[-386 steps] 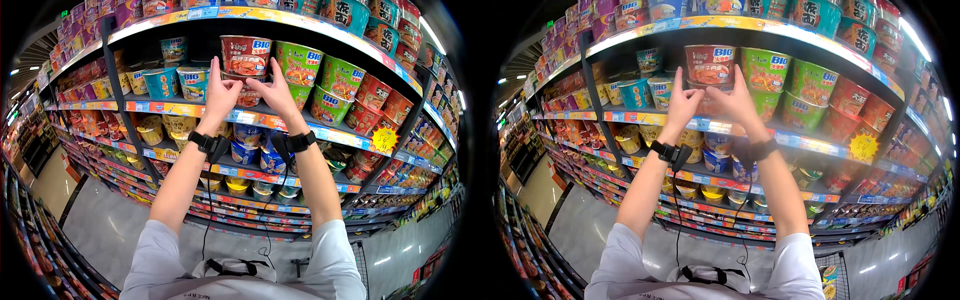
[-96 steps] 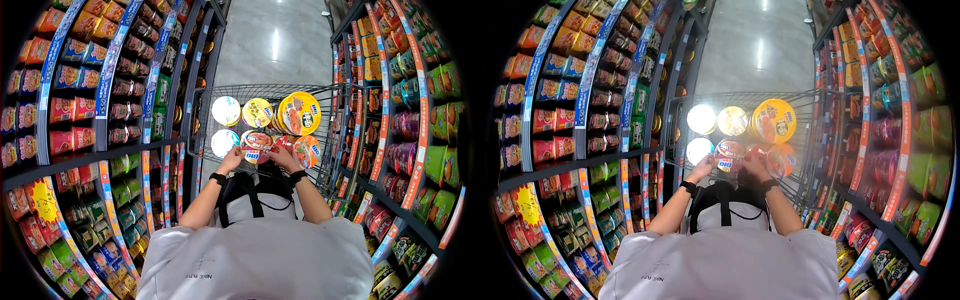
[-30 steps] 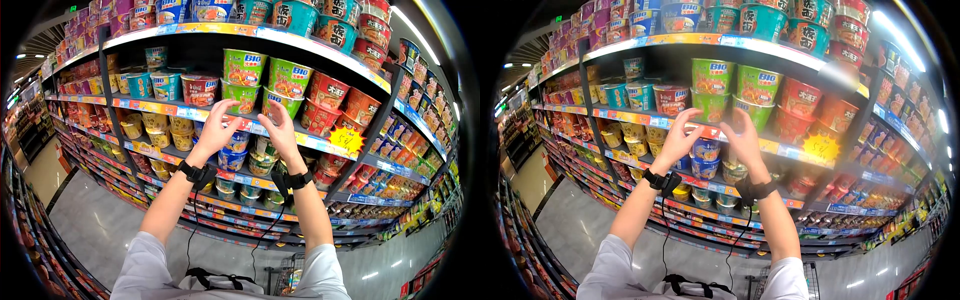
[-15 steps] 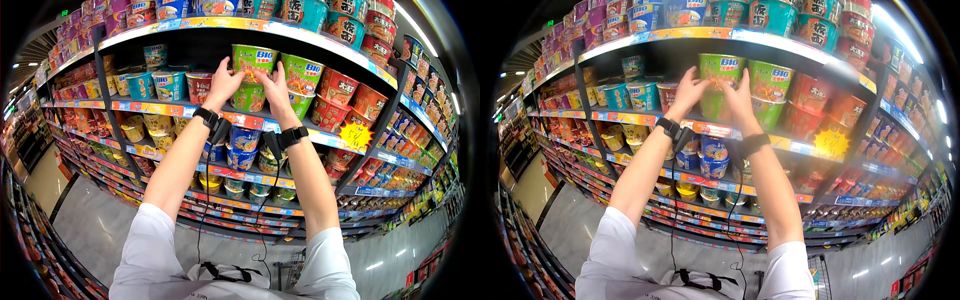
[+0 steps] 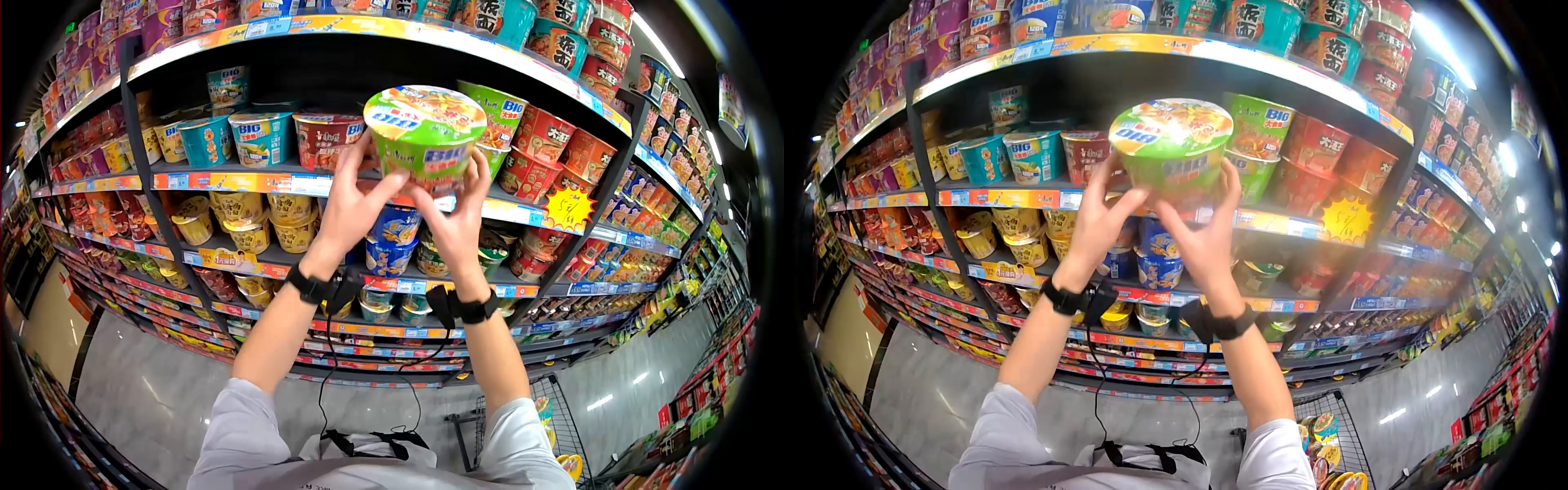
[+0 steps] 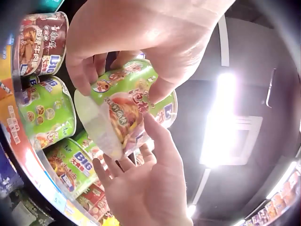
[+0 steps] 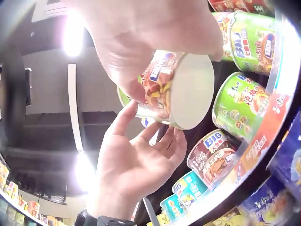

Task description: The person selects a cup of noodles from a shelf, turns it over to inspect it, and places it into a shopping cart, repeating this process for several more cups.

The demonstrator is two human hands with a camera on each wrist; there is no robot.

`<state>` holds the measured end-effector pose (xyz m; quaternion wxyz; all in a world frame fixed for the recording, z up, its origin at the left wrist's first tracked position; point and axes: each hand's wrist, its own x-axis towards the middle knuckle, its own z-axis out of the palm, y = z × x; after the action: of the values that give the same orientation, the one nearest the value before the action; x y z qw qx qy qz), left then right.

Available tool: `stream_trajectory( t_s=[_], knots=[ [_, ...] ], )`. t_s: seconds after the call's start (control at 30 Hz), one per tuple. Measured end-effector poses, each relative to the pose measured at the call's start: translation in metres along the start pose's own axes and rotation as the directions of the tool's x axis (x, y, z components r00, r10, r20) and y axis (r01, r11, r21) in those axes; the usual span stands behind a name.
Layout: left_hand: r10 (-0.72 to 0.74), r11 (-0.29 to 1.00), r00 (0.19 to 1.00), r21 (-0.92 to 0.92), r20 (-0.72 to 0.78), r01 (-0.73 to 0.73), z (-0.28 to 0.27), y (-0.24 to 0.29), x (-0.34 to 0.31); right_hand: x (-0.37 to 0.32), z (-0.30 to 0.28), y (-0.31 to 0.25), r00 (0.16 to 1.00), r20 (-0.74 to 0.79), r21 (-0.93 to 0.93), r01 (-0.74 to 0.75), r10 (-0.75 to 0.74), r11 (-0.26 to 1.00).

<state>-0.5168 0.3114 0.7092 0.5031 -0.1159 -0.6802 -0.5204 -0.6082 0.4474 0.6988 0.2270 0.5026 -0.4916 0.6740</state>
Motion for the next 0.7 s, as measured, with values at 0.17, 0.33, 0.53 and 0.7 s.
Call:
stream_trajectory(
  t_s=[0.17,0.33,0.53,0.7],
  knots=[
    [-0.111,0.943,0.986,-0.300,0.126,0.144,-0.017,0.013,-0.061,-0.064,-0.011,-0.019,0.999,0.053,-0.173,0.010,-0.001,0.985],
    [-0.289,0.847,0.943,-0.415,0.165,0.332,-0.033,0.008,-0.115,-0.120,-0.018,-0.028,0.991,0.024,-0.250,-0.118,0.128,0.961],
    [-0.652,0.561,0.729,-0.514,0.208,0.649,-0.038,-0.012,-0.178,-0.175,-0.024,-0.028,0.947,-0.025,-0.143,-0.319,0.319,0.937],
    [-0.752,0.187,0.544,-0.670,0.373,0.718,-0.036,-0.030,-0.226,-0.221,-0.023,-0.040,0.824,0.065,-0.118,-0.553,0.562,0.825]
  ],
)
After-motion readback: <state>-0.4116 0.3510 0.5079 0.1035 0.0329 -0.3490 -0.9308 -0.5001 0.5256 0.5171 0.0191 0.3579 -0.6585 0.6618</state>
